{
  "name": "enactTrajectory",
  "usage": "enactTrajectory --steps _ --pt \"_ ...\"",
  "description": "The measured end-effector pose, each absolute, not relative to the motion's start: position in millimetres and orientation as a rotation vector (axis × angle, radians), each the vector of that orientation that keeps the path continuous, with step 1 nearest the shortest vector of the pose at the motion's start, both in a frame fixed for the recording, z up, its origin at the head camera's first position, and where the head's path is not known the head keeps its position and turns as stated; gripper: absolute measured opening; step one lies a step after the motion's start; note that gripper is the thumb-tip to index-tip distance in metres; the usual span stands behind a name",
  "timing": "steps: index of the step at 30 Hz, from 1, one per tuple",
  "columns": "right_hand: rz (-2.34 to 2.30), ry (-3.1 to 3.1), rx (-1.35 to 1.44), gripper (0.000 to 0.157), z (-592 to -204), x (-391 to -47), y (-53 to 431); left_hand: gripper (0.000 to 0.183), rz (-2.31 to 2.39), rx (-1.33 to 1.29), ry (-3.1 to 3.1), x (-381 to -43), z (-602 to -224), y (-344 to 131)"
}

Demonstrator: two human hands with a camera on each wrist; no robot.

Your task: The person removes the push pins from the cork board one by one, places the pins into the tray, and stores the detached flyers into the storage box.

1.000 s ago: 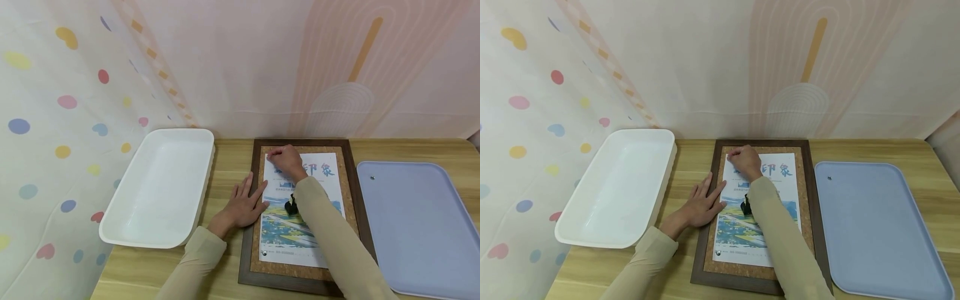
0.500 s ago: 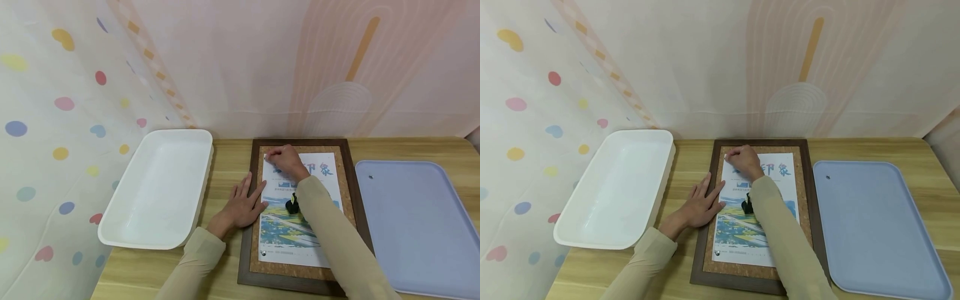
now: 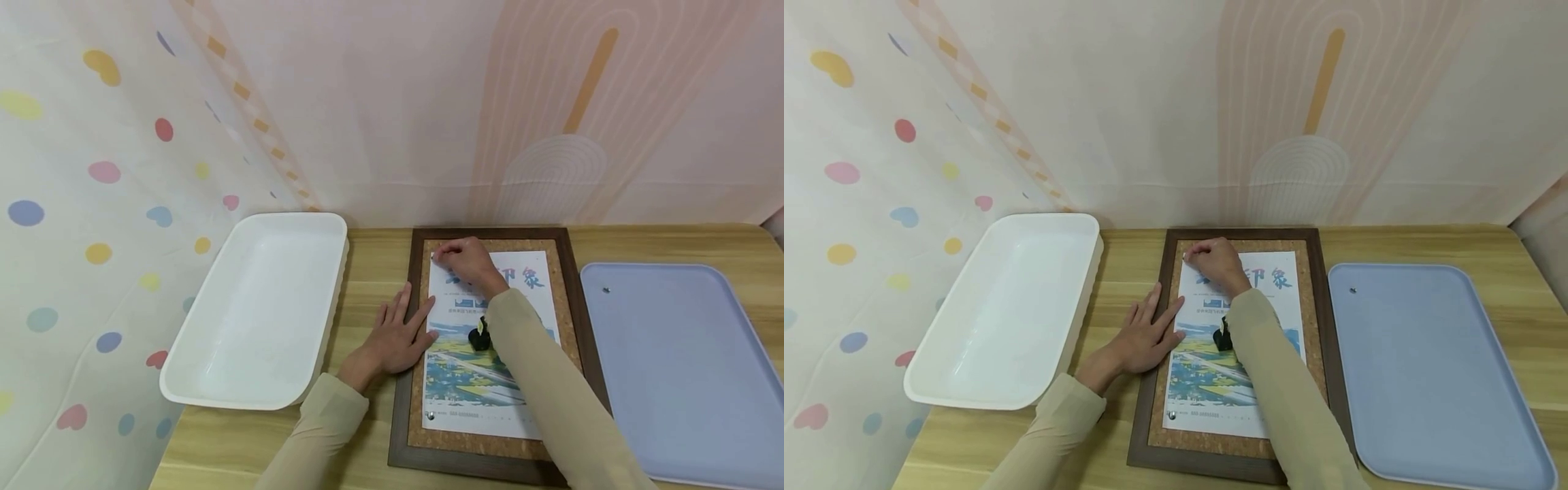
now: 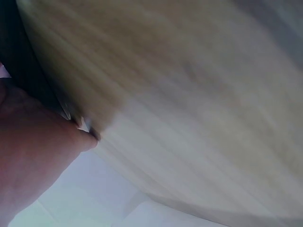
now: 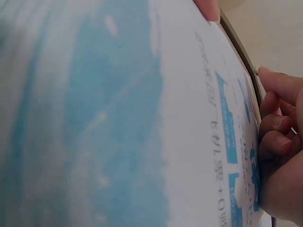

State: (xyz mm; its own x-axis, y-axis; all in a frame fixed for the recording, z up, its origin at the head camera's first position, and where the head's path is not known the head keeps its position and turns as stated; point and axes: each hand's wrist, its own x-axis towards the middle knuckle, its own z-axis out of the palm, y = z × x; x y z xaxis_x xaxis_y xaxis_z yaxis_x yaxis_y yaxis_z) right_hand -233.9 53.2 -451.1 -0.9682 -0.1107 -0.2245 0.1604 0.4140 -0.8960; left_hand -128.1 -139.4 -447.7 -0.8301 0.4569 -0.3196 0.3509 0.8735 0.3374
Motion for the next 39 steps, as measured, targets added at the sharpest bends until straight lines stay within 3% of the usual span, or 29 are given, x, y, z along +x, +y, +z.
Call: enactTrajectory --steps 20,39 --pt "-1.604 2.445 0.021 0.019 -448.7 -230.9 60.0 0.063 0.381 0.612 2.65 -128.3 -447.3 -137.8" --pt "-1.569 2.348 -0.034 0.019 -428.1 -212.6 103.3 0.064 0.333 0.594 2.632 -133.8 -449.4 -130.9"
